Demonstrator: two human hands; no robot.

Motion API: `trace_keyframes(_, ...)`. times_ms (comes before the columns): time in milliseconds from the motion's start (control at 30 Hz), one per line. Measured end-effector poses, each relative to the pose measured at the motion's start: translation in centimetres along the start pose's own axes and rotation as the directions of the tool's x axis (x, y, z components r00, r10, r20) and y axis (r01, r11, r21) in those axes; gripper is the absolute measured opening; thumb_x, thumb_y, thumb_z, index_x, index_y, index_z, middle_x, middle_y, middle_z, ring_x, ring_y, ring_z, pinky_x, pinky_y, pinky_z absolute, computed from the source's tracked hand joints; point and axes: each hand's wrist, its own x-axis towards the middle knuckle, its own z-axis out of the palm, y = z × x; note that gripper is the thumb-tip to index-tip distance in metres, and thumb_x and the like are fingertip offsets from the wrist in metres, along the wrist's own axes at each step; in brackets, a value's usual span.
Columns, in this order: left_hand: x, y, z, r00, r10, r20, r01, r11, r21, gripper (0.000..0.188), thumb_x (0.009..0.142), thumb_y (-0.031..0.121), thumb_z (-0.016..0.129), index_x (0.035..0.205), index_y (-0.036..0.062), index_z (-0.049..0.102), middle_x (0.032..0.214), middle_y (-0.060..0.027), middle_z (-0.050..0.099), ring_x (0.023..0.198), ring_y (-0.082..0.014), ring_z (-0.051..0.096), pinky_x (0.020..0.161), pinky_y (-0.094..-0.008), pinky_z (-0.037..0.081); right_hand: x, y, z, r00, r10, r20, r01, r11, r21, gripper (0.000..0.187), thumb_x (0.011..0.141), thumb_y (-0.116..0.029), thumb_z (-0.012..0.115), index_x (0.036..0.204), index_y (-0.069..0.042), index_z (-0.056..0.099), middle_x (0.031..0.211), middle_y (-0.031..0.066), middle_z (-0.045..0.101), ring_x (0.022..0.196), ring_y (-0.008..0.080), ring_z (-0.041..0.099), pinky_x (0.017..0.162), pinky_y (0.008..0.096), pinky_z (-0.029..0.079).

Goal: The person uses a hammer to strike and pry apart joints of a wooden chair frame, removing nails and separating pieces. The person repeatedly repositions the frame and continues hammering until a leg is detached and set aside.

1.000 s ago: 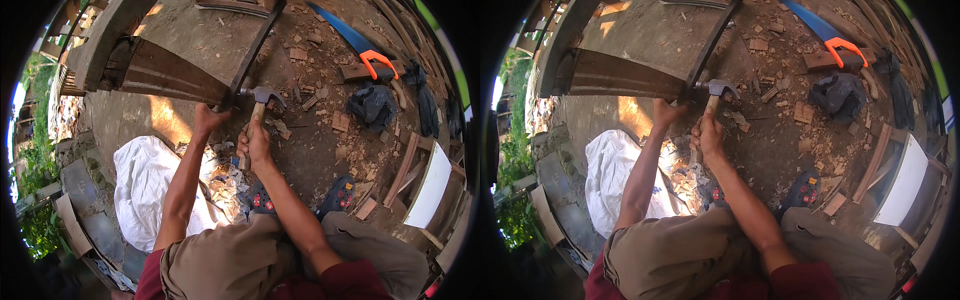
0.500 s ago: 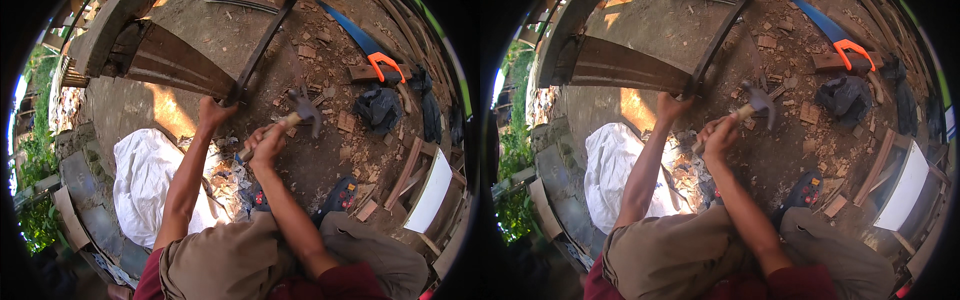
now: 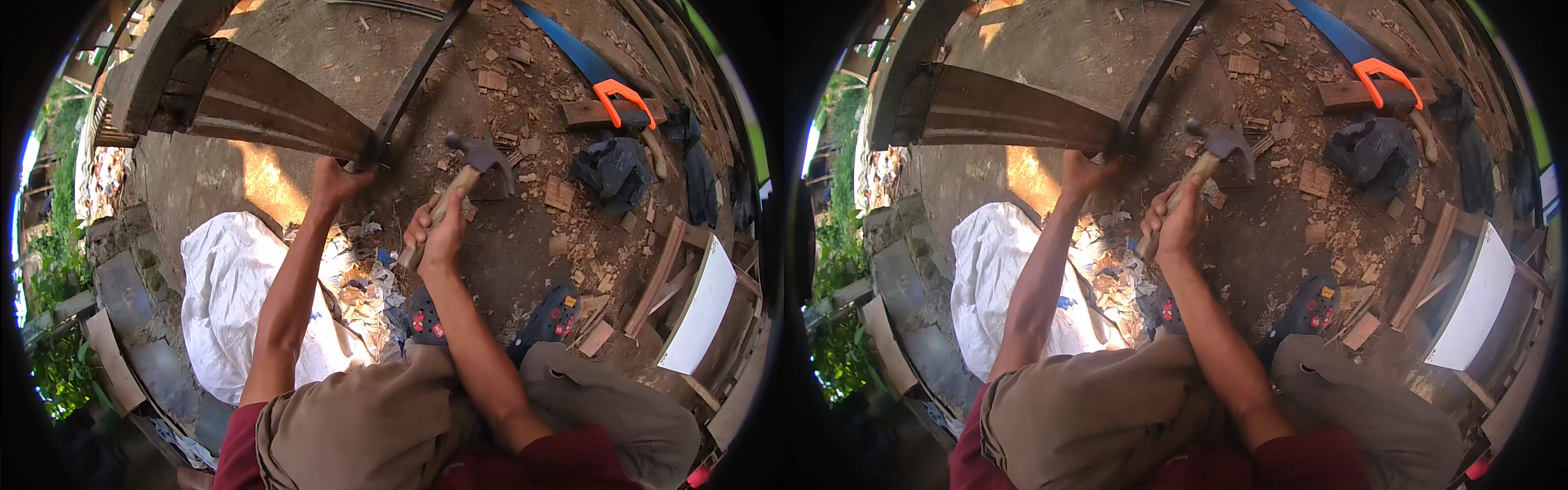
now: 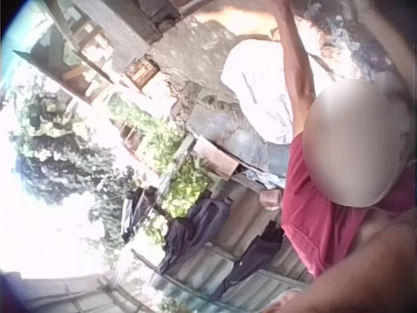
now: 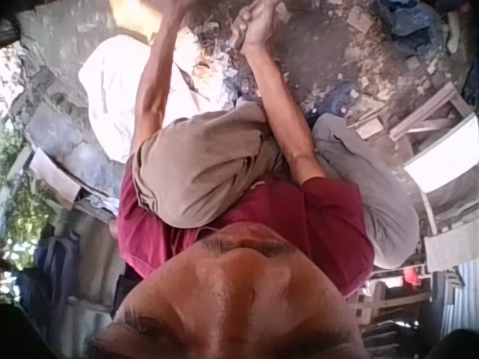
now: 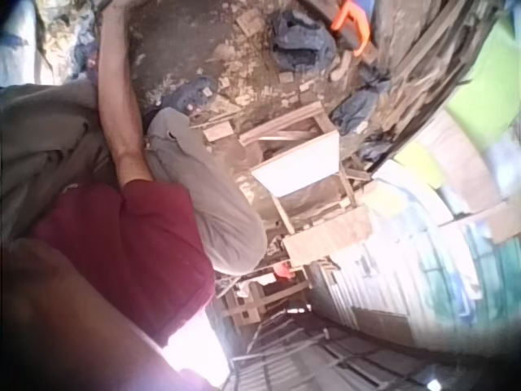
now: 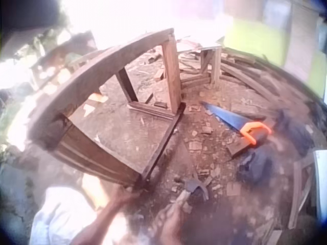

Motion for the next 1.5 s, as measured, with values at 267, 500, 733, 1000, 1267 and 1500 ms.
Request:
trace_keyframes(267, 0.2, 0.6, -0.1, 0.998, -0.015, -0.053, 0.013, 0.998, -0.054, 0.051, 0.066, 0.020, 0.084, 0.113, 0.0046, 0.073, 0.110, -0.0118, 0.075, 0.102, -0.0207, 0.071, 0.092, -0.0352, 0.053, -0.4, 0.5, 2.3, 0.994, 0.090, 0.068, -0.085, 0.993, -0.076, 0.050, 0.101, -0.062, 0.041, 0.090, -0.014, 0.042, 0.062, -0.0001, 0.040, 0.044, 0.0105, 0.036, 0.041, 0.0292, 0.034)
trace_keyframes(500, 0.4, 1.1, 0.7, 0.999, 0.008, -0.053, -0.010, 0.999, -0.044, 0.049, 0.067, 0.017, 0.085, 0.112, 0.0038, 0.073, 0.106, -0.0123, 0.074, 0.100, -0.0207, 0.070, 0.089, -0.0340, 0.054, 0.0, 3.3, 2.9, 0.967, 0.222, 0.121, -0.193, 0.957, -0.218, 0.047, 0.104, -0.057, 0.039, 0.089, -0.012, 0.040, 0.062, 0.0005, 0.042, 0.044, 0.0110, 0.038, 0.042, 0.0302, 0.037)
trace_keyframes(733, 0.4, 2.6, -0.5, 0.998, -0.066, -0.024, 0.068, 0.993, 0.096, 0.049, 0.067, 0.011, 0.086, 0.113, 0.0019, 0.071, 0.105, -0.0111, 0.073, 0.100, -0.0192, 0.069, 0.087, -0.0329, 0.055, -1.1, 2.0, 2.8, 0.995, -0.081, -0.056, 0.084, 0.995, 0.056, 0.046, 0.102, -0.059, 0.041, 0.092, -0.014, 0.042, 0.063, -0.0006, 0.041, 0.045, 0.0105, 0.036, 0.041, 0.0287, 0.033)
trace_keyframes(1000, 0.3, 1.2, -1.6, 0.998, -0.031, -0.064, 0.036, 0.995, 0.090, 0.049, 0.065, 0.018, 0.085, 0.110, 0.0039, 0.074, 0.107, -0.0125, 0.075, 0.099, -0.0185, 0.071, 0.088, -0.0324, 0.054, -2.0, 3.2, 1.6, 0.994, 0.094, -0.063, -0.087, 0.991, 0.107, 0.050, 0.102, -0.062, 0.038, 0.092, -0.014, 0.042, 0.064, -0.0011, 0.040, 0.046, 0.0097, 0.035, 0.042, 0.0292, 0.032)
trace_keyframes(1267, 0.5, -0.7, -2.6, 0.998, -0.009, -0.065, 0.012, 0.999, 0.044, 0.051, 0.064, 0.016, 0.086, 0.112, 0.0049, 0.073, 0.107, -0.0122, 0.075, 0.099, -0.0208, 0.071, 0.087, -0.0340, 0.055, -0.9, 1.0, 3.2, 0.974, 0.210, 0.083, -0.217, 0.971, 0.095, 0.047, 0.101, -0.062, 0.041, 0.094, -0.015, 0.042, 0.064, -0.0016, 0.040, 0.046, 0.0105, 0.037, 0.043, 0.0286, 0.033)
trace_keyframes(1500, 0.4, 0.5, -1.4, 0.998, -0.033, -0.056, 0.033, 0.999, -0.003, 0.052, 0.064, 0.012, 0.086, 0.113, 0.0030, 0.071, 0.107, -0.0122, 0.074, 0.099, -0.0215, 0.071, 0.088, -0.0343, 0.055, -0.5, 1.4, 3.0, 0.989, 0.140, 0.043, -0.145, 0.977, 0.153, 0.049, 0.102, -0.062, 0.039, 0.094, -0.013, 0.041, 0.065, -0.0004, 0.040, 0.048, 0.0102, 0.037, 0.044, 0.0286, 0.034)
